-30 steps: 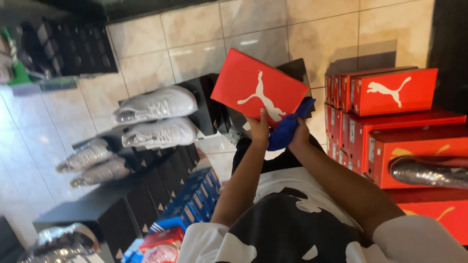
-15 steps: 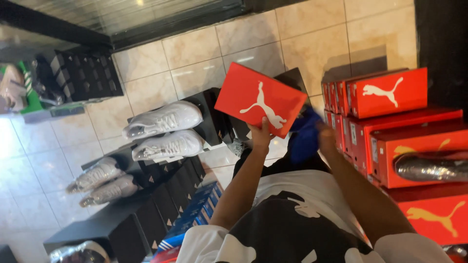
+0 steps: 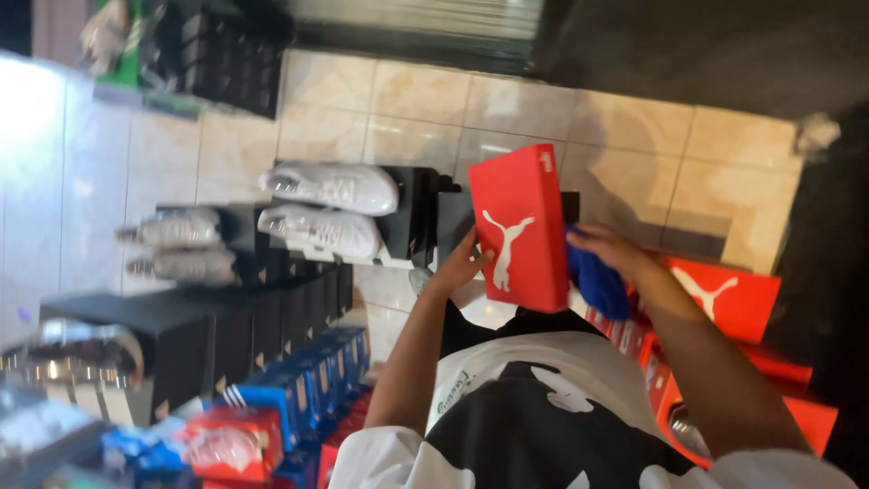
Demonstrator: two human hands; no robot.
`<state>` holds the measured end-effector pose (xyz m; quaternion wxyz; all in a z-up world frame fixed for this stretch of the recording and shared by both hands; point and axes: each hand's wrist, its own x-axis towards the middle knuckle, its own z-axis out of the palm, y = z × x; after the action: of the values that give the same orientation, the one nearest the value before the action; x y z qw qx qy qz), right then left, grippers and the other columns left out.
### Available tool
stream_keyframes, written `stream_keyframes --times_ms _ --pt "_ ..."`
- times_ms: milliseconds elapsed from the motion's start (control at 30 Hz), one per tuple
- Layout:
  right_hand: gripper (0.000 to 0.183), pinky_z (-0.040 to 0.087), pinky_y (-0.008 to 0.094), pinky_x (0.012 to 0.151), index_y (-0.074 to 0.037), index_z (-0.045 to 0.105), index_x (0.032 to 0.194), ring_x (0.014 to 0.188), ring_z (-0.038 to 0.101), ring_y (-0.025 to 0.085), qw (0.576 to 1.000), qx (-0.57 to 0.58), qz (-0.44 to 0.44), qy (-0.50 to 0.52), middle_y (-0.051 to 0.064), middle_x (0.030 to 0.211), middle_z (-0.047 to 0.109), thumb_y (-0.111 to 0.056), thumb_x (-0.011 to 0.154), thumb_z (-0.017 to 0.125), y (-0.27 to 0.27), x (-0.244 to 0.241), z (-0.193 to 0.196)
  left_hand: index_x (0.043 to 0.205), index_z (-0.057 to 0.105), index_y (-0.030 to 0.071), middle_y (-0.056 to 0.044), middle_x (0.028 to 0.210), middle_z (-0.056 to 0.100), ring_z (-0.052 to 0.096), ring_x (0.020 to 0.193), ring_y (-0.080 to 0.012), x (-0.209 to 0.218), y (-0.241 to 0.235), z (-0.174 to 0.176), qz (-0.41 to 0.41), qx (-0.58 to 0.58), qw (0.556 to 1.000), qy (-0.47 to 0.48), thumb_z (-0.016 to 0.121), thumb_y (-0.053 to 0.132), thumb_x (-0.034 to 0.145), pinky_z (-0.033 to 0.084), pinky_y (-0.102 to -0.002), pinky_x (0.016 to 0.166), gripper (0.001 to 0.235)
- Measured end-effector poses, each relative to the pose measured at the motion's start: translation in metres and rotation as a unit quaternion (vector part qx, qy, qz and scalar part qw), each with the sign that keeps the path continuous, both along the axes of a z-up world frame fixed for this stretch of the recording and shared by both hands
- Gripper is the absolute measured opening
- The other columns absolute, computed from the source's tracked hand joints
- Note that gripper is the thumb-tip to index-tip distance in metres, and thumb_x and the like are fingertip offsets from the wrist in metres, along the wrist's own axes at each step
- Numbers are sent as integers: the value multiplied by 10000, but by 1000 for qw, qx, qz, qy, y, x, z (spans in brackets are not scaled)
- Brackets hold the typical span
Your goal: Cleaning shoe boxes and individual shoes using a cloth in a storage area
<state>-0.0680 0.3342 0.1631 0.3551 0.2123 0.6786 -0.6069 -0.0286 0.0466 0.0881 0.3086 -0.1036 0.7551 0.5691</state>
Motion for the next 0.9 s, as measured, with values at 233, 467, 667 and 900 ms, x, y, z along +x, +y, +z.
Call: stream_keyframes --times_ms 233,467,667,900 --pt "523 354 463 1188 -10 588 1416 1372 490 334 975 -109 12 192 242 1455 542 -356 1027 643 -150 55 -60 1607 317 139 -228 1634 306 248 1511 -436 30 -35 120 295 123 946 44 417 520 1065 244 -569 1222 670" --pt "460 354 587 1125 -36 738 931 1381 470 502 617 161 336 693 244 1527 518 -478 922 611 -210 31 -91 1599 332 307 -235 1594 379 322 1474 -433 45 -81 48 302 -3 948 100 453 418 1089 293 -514 1224 535" --pt "556 356 676 1069 126 596 1299 1357 373 613 677 326 250 611 354 1579 358 -340 995 586 -236 -37 -112 1591 360 323 -245 1542 440 365 1451 -397 39 -87 40 304 26 945 115 463 370 1092 299 -488 1224 512" --pt "397 324 643 1176 2 743 998 1364 480 557 626 187 301 695 248 1269 656 -356 826 757 -208 18 -169 1582 374 319 -289 1472 499 407 1418 -413 40 -100 51 276 25 956 102 436 359 1090 333 -497 1205 498"
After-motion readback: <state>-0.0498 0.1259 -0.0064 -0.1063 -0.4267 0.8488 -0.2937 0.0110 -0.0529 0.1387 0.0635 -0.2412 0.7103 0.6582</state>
